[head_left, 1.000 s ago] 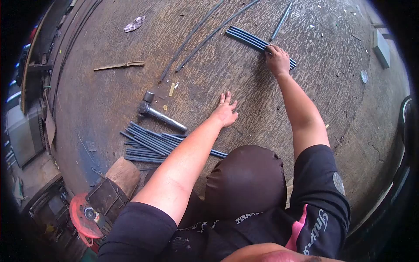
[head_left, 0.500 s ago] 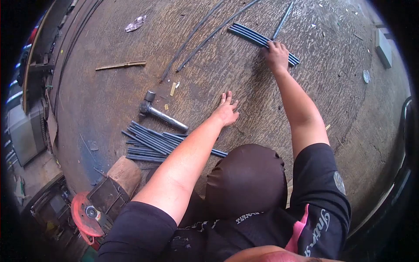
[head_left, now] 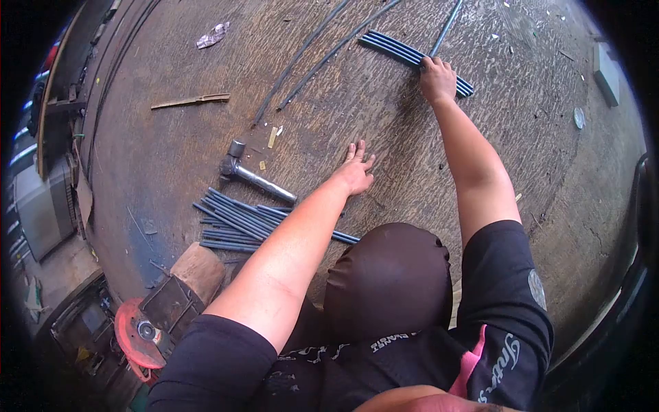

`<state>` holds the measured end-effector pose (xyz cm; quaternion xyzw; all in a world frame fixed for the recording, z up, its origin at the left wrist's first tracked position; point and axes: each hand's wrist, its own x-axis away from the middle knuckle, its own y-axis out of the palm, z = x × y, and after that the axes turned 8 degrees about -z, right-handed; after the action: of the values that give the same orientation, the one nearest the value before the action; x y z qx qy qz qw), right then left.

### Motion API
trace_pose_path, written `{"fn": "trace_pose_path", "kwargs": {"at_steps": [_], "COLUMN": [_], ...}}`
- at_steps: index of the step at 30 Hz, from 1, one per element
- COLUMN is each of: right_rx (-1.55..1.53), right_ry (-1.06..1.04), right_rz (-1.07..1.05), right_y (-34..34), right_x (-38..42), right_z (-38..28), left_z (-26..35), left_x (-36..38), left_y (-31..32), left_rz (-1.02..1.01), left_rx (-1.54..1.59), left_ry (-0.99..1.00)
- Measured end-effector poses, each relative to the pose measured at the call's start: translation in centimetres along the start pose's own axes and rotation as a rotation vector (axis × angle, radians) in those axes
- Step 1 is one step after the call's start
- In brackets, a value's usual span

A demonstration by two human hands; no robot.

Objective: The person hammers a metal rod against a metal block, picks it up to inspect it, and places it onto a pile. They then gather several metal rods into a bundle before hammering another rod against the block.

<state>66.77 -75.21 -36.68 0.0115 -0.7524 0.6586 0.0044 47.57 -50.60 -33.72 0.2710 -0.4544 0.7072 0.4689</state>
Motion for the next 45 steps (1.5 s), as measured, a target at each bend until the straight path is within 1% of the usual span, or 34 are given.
{"fn": "trace_pose_path", "kwargs": {"at_steps": [7, 10, 14, 16, 17, 18, 19, 20, 21, 22, 23, 24, 25, 27, 29, 30, 31, 33, 34, 35, 37, 38, 39, 40, 41, 42, 43, 44, 45], "right_rx": [-0.037, 0.042, 0.018, -0.041, -0.067, -0.154, -0.266, -0.321, -0.460, -0.569, -0.681, -0.780, -0.792, -0.941, -0.922, -0.874, -0.871, -0.935, -0.862, -0.853, -0.727, -0.675, -0.660, -0.472, -0.517, -0.319, -0.309, -0.301, -0.286], "right_ry": [0.012, -0.002, 0.030, 0.026, 0.037, 0.067, 0.013, -0.022, -0.047, -0.114, -0.094, -0.195, -0.176, -0.165, -0.236, -0.321, -0.340, -0.464, -0.588, -0.652, -0.713, -0.768, -0.794, -0.911, -0.998, -1.085, -1.142, -1.154, -1.165], "right_rz": [-0.006, -0.062, -0.068, 0.045, 0.015, -0.061, -0.072, -0.034, -0.012, -0.022, -0.073, 0.002, -0.051, -0.143, -0.305, -0.281, -0.288, -0.601, -0.599, -0.687, -0.710, -0.738, -0.728, -0.659, -0.574, -0.604, -0.590, -0.661, -0.727], "right_y": [-0.1, -0.7, -0.8, -1.4, -1.9, -2.1, -1.4, -1.6, -0.8, -0.4, -0.5, 0.0, -0.3, -0.4, -0.8, -1.6, -2.3, -3.4, -4.6, -5.8, -8.2, -9.6, -10.1, -10.4, -12.9, -14.9, -15.6, -16.3, -18.1], "right_x": [-0.8, -0.5, -0.4, 0.2, 0.7, 1.2, 2.1, 3.7, 5.1, 6.5, 8.1, 9.7, 11.3, 13.2, 14.5, 15.2, 15.6, 16.8, 17.2, 17.5, 18.3, 18.6, 18.8, 18.7, 19.8, 20.3, 21.1, 22.2, 23.6], "right_z": [-0.4, -0.4, -0.3, -1.2, -2.1, -3.7, -5.1, -7.4, -9.5, -11.6, -14.2, -16.1, -18.2, -21.4, -23.7, -24.8, -26.0, -28.6, -30.1, -31.2, -34.0, -35.1, -36.5, -38.1, -39.1, -41.0, -42.6, -44.3, -45.9], "left_z": [-0.2, -0.1, 0.2, 0.1, -0.1, -0.1, 0.0, -0.1, -0.4, -0.9, -1.2, -1.4, -1.8, -3.8, -6.7, -7.8, -9.0, -11.1, -11.7, -13.0, -15.0, -15.7, -16.2, -17.8, -16.9, -16.5, -16.7, -17.0, -17.4], "left_x": [-0.1, 0.0, 0.1, 0.0, -0.3, -0.4, -0.4, -0.3, 0.0, 0.7, 1.6, 2.6, 3.7, 6.9, 9.6, 11.0, 12.3, 15.3, 16.9, 18.1, 20.9, 22.0, 23.4, 24.2, 27.0, 29.4, 31.1, 33.4, 35.5], "left_y": [-0.1, 0.0, -0.1, 0.1, 0.2, 0.2, -0.4, -1.3, -2.0, -2.5, -3.2, -4.4, -4.9, -4.6, -3.0, -2.5, -2.1, -1.1, -1.0, -0.4, 0.0, 0.2, 0.3, 0.9, 1.2, 1.8, 3.0, 4.3, 5.4], "left_rz": [-0.011, 0.006, 0.005, 0.002, 0.011, 0.019, 0.022, 0.024, 0.028, 0.215, 0.217, 0.282, 0.347, 0.372, 0.617, 0.696, 0.710, 0.730, 0.743, 0.800, 0.841, 0.943, 1.016, 1.044, 1.124, 1.137, 1.136, 1.157, 1.116], "left_rx": [-0.006, -0.026, -0.037, -0.043, -0.047, -0.052, -0.061, -0.060, -0.057, 0.100, 0.091, 0.158, 0.230, 0.184, 0.368, 0.390, 0.401, 0.349, 0.341, 0.387, 0.397, 0.360, 0.316, 0.290, 0.207, 0.204, 0.208, 0.241, 0.259], "left_ry": [-0.006, -0.006, -0.016, -0.020, -0.022, -0.023, -0.019, 0.009, 0.031, 0.075, 0.059, -0.050, -0.161, -0.169, -0.071, -0.069, -0.078, -0.126, -0.157, -0.157, -0.167, -0.073, -0.045, -0.063, -0.041, -0.126, -0.206, -0.221, -0.181]}}
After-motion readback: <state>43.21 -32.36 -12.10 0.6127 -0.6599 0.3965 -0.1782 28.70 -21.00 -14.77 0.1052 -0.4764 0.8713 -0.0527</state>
